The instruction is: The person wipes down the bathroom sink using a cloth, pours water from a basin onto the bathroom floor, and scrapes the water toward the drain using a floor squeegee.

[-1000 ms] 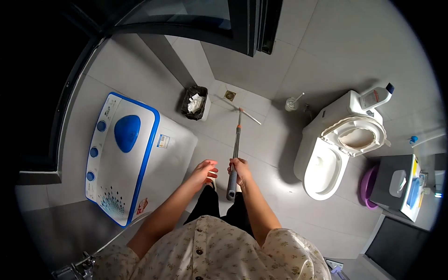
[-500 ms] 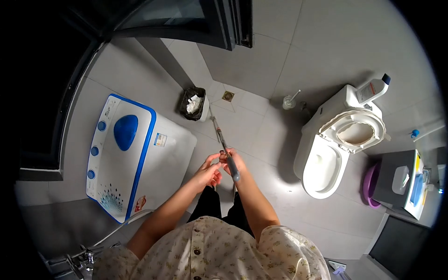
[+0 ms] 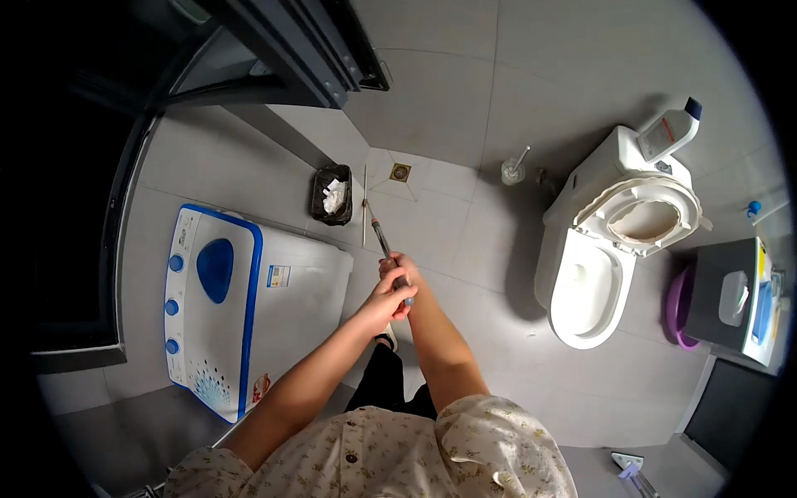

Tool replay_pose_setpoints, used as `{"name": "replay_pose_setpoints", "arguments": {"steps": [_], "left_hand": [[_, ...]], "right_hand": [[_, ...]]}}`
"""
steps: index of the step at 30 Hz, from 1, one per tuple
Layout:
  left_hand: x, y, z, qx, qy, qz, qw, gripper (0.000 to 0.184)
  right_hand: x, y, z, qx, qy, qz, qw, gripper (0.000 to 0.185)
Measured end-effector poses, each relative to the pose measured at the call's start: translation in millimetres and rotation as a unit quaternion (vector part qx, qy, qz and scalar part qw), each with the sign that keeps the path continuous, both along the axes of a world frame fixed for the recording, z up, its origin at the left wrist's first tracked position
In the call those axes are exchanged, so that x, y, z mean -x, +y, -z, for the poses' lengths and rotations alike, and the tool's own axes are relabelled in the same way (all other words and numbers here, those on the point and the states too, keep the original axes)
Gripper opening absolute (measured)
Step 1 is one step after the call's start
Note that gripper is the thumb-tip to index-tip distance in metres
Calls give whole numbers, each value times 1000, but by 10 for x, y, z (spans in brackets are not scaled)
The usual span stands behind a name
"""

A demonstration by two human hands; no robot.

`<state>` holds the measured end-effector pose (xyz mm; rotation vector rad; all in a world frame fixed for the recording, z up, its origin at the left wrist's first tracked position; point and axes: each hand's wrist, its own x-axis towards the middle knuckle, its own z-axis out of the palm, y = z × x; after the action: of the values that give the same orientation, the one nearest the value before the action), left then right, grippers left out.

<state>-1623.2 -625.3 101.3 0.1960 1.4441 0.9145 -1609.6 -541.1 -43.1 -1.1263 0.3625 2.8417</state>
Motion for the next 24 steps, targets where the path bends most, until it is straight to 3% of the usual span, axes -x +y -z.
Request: {"name": "replay_pose_setpoints", "arguments": {"steps": [4,7,9,17,19,20,24], "left_hand": [[-91,309,-67,34,23,2,999,56],[-117,395,-114,-2,-18,8,1000,57],[-149,441,-108,-7,-32,10,999,58],[-262,340,-96,-20,-22,54,998,58],[-265,162,-125,-33,-45,91,994,56],[-250,74,-135,-31,-57,125,990,55],[-197,-121,-294,-7,-55,258,965,47]], "right_hand": [[-57,169,-15,-30,34,46,998,30],[-195,348,-150,-55,-55,32,996,28],[-275,460,-185,-65,-28,20,997,31],[-434,510,-140,-95,-117,-60,987,31],[-569,360,29,-160,-137,-107,972,26],[-629,224,133,-219,-166,-52,960,22],[-963,-176,-270,-406,-254,-112,871,25]]}}
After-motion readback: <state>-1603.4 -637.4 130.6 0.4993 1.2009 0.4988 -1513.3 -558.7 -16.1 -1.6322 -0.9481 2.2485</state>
